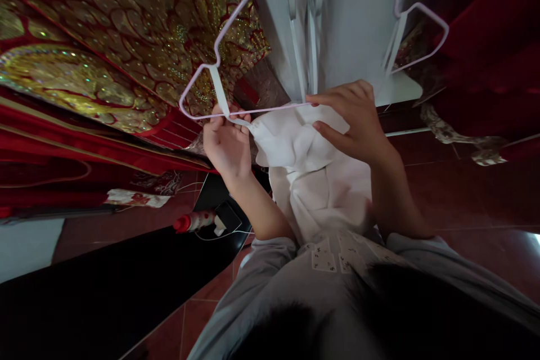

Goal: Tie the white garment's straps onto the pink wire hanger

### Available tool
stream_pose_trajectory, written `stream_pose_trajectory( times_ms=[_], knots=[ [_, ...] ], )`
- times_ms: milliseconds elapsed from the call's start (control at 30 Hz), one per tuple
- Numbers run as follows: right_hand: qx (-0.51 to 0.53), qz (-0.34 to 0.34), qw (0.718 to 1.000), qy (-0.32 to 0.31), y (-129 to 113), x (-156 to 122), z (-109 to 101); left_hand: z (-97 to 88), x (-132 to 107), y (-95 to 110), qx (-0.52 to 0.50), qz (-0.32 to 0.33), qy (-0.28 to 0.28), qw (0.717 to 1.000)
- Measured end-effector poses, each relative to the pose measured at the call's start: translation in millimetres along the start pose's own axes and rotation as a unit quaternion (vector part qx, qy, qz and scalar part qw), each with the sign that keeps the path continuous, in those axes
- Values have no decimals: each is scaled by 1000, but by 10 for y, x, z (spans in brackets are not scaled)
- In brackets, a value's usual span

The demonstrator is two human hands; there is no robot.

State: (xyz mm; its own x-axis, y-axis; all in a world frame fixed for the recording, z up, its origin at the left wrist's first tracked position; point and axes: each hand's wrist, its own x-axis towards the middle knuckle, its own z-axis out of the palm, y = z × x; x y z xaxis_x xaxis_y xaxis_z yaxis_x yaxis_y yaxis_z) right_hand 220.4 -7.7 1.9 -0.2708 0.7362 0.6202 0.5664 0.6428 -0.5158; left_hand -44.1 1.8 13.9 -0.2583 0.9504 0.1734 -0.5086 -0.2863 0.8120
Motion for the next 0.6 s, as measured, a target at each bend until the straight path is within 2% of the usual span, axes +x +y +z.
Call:
stream_pose_trajectory(
  times_ms=[200, 333, 600],
  knots=[
    [-12, -20, 1000, 17, 38, 2, -19, -95, 154, -67, 79, 68, -21, 994],
    [-2, -8, 1000, 19, 45, -8, 12, -169, 196, -90, 125, 113, -38, 985],
    [-10, 5, 999, 30, 3, -11, 69, -86, 272, -248, 177, 227, 23, 957]
  ],
)
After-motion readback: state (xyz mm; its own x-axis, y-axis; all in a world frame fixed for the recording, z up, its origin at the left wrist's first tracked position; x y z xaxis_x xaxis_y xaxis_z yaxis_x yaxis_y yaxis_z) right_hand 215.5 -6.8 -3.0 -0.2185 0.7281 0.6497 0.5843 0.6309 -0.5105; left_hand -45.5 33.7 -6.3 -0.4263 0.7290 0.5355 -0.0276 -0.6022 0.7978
